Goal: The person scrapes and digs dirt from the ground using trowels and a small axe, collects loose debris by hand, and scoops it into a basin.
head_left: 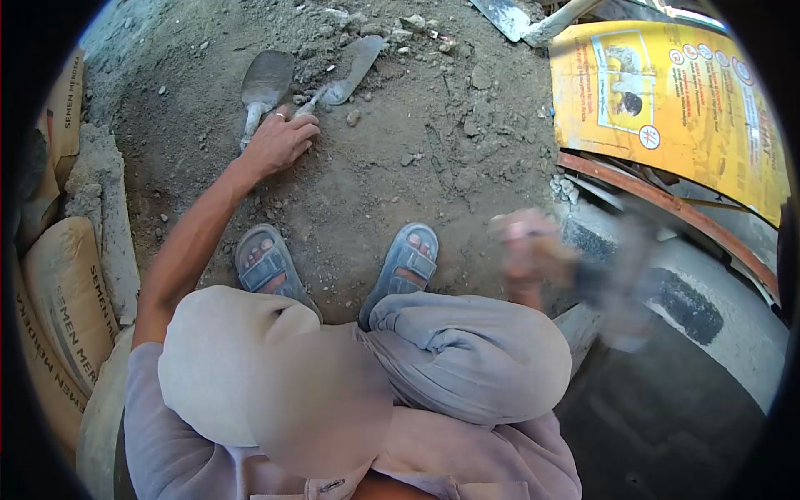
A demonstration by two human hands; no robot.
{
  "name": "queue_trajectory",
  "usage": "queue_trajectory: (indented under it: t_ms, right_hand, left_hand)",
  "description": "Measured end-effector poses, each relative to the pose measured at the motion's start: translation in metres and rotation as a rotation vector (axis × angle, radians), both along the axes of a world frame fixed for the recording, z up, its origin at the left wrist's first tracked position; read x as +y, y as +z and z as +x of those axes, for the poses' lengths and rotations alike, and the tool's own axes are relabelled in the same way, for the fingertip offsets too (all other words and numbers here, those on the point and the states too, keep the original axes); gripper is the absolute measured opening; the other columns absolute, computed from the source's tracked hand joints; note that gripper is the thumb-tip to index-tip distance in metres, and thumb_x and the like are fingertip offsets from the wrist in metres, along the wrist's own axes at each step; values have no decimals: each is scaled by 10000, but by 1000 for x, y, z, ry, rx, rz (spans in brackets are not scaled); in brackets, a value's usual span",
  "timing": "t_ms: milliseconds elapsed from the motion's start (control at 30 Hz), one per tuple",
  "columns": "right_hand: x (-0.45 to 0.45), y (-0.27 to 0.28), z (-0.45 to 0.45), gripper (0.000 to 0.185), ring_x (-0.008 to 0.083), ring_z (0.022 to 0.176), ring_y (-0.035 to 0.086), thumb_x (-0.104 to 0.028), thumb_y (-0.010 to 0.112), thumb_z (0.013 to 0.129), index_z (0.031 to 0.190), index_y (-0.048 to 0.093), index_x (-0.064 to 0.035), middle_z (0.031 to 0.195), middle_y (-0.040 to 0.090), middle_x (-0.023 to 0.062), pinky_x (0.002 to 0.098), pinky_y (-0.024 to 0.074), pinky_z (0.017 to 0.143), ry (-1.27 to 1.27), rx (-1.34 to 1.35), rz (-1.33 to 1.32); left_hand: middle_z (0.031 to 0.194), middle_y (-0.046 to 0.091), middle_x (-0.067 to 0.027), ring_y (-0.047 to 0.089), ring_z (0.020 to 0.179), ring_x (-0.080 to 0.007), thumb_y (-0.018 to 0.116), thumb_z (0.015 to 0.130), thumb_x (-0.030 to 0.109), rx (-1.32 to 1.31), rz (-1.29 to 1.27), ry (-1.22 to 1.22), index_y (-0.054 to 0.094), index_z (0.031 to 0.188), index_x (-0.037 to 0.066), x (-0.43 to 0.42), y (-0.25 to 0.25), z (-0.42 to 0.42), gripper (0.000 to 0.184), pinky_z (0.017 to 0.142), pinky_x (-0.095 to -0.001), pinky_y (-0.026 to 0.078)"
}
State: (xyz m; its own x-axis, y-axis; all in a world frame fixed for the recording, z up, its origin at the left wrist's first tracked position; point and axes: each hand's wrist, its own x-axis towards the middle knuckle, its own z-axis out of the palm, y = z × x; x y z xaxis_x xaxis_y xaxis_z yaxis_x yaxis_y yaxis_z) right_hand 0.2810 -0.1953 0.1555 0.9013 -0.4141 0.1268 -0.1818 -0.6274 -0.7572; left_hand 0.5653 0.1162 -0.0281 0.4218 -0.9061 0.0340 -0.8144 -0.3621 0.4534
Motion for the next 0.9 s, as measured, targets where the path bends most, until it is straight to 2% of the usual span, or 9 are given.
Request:
queue_trajectory:
  t_ms: [67, 133, 267, 367, 467, 600, 733, 800, 900]
  right_hand:
    - [-13, -92, -71, 228, 204, 745, 605, -190, 664, 858, 1000, 628, -16, 851, 643, 117, 395, 502, 691, -26, 280, -119]
    - [-16, -147, -115, 250, 201, 721, 615, -234, 716, 817, 943, 646, -30, 777, 646, 104, 393, 498, 684, -102, 952, -58]
    - [21, -28, -48, 228, 188, 647, 594, -259, 713, 819, 825, 634, -45, 663, 603, 83, 364, 466, 606, -411, 860, 214]
    - [19, 37, -8, 193, 158, 590, 542, -240, 685, 844, 778, 610, -74, 642, 588, 41, 360, 412, 556, -322, 238, 298]
    - [-8, -13, -42, 180, 175, 627, 554, -234, 692, 835, 792, 618, -76, 658, 597, 48, 358, 419, 589, -9, 56, 99]
    - [-9, -141, -155, 270, 240, 783, 651, -286, 729, 795, 875, 653, -40, 752, 667, 113, 369, 480, 718, -479, 1064, 169]
    - [-32, -62, -83, 342, 258, 713, 660, -320, 743, 794, 898, 650, -9, 758, 674, 115, 376, 498, 659, -250, 984, 30]
    - [-24, -1, -28, 213, 137, 660, 596, -233, 725, 821, 802, 615, -51, 688, 610, 65, 301, 471, 599, -296, 768, 142]
    - [1, 38, 22, 169, 139, 573, 527, -167, 684, 855, 756, 583, -74, 651, 573, 17, 310, 429, 547, -174, 287, 339]
  left_hand:
    - [1305, 550, -14, 511, 1015, -314, 639, 857, 175, 53, -1, 35, 610, 1164, 114, 5, 1, 3, 314, 891, -411, 436]
    - [1310, 547, -16, 513, 1031, -317, 645, 851, 169, 54, -7, 46, 603, 1171, 114, 9, 3, -4, 328, 896, -416, 439]
    - [1350, 514, -28, 511, 1072, -329, 655, 833, 138, 96, -10, 39, 571, 1212, 113, 13, 0, -6, 388, 908, -426, 444]
    - [1376, 486, -36, 502, 1083, -338, 652, 832, 123, 134, -42, 39, 555, 1226, 107, 8, -3, -9, 406, 911, -433, 439]
    - [1381, 481, -42, 495, 1090, -351, 642, 836, 100, 170, 29, 101, 528, 1256, 107, 3, 10, -9, 436, 936, -433, 426]
    - [1337, 513, -40, 525, 1030, -346, 657, 830, 112, 114, -110, 103, 557, 1208, 85, 8, 4, -12, 392, 897, -436, 453]
    - [1337, 516, -45, 510, 1056, -354, 631, 815, 55, 118, -67, 130, 556, 1194, 82, 2, 4, 1, 388, 918, -440, 438]
    - [1316, 529, -53, 507, 1063, -352, 591, 789, -5, 175, -69, 167, 555, 1177, 79, -3, 3, -10, 399, 924, -441, 430]
    - [1299, 543, -52, 520, 1025, -347, 558, 782, -29, 170, -80, 152, 565, 1153, 82, -5, -9, -7, 388, 909, -436, 438]
